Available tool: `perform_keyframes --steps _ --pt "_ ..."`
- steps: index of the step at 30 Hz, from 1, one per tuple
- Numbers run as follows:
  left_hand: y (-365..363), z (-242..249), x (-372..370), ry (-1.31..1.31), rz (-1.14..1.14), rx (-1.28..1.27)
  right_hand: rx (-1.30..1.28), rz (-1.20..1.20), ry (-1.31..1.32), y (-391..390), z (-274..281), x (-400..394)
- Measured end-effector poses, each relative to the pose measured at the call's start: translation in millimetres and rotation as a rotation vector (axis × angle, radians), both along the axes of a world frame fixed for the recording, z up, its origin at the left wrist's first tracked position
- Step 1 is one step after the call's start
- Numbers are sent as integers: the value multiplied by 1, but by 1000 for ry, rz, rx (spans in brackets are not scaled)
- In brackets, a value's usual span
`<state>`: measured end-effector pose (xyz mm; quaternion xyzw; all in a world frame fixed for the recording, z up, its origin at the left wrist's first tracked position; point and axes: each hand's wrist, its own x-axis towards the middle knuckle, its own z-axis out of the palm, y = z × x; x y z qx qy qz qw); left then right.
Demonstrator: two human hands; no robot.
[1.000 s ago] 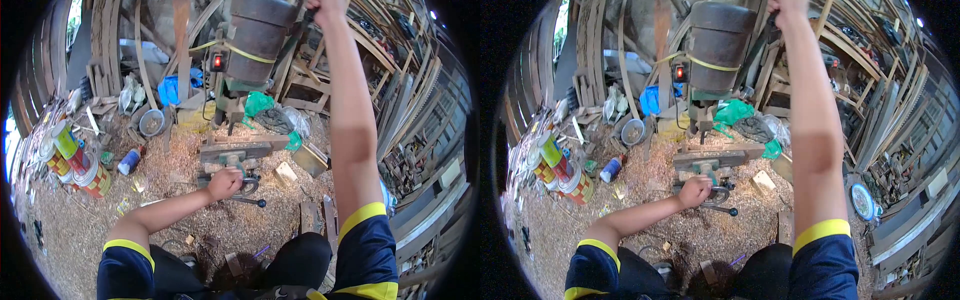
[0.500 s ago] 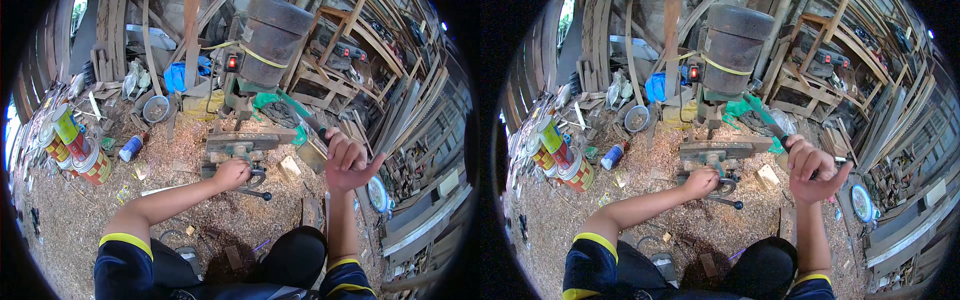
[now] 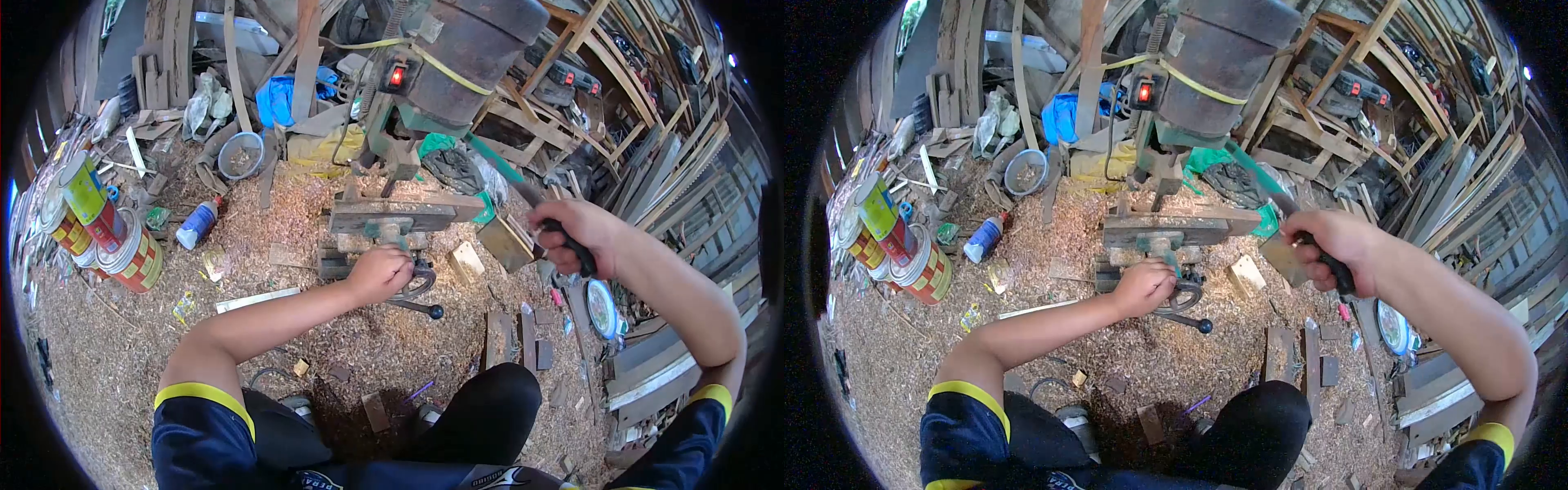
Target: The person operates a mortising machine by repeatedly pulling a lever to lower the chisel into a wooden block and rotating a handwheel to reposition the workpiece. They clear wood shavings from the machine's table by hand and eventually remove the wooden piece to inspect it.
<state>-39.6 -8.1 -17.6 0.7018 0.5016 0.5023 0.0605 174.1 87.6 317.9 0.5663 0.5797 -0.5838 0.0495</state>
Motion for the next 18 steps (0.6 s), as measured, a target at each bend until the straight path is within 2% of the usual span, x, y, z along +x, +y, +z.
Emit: perform_keyframes --steps 2,4,6,8,9,11,14,16,18 --pt "3 -4 0 -25 -29 69 80 -18 0 -12 -13 0" --pt "1 -2 0 -30 -27 33 248 -56 -53 -21 -28 2" --pt "1 1 -1 -23 -26 2 310 -71 -30 -33 -67 3" --pt "2 2 -2 -53 -39 79 197 -68 145 -26 -87 10" --pt "3 2 -2 -70 -31 81 194 -70 136 -26 -91 10" --pt "1 3 1 -88 -39 77 110 -165 273 -27 -93 15" --pt "2 8 -1 -97 -37 53 130 -302 335 -34 -97 7" --pt "1 7 1 -109 -32 4 74 -315 287 -24 -107 14" --pt "4 6 2 -111 -41 9 212 -320 176 -24 -118 12"
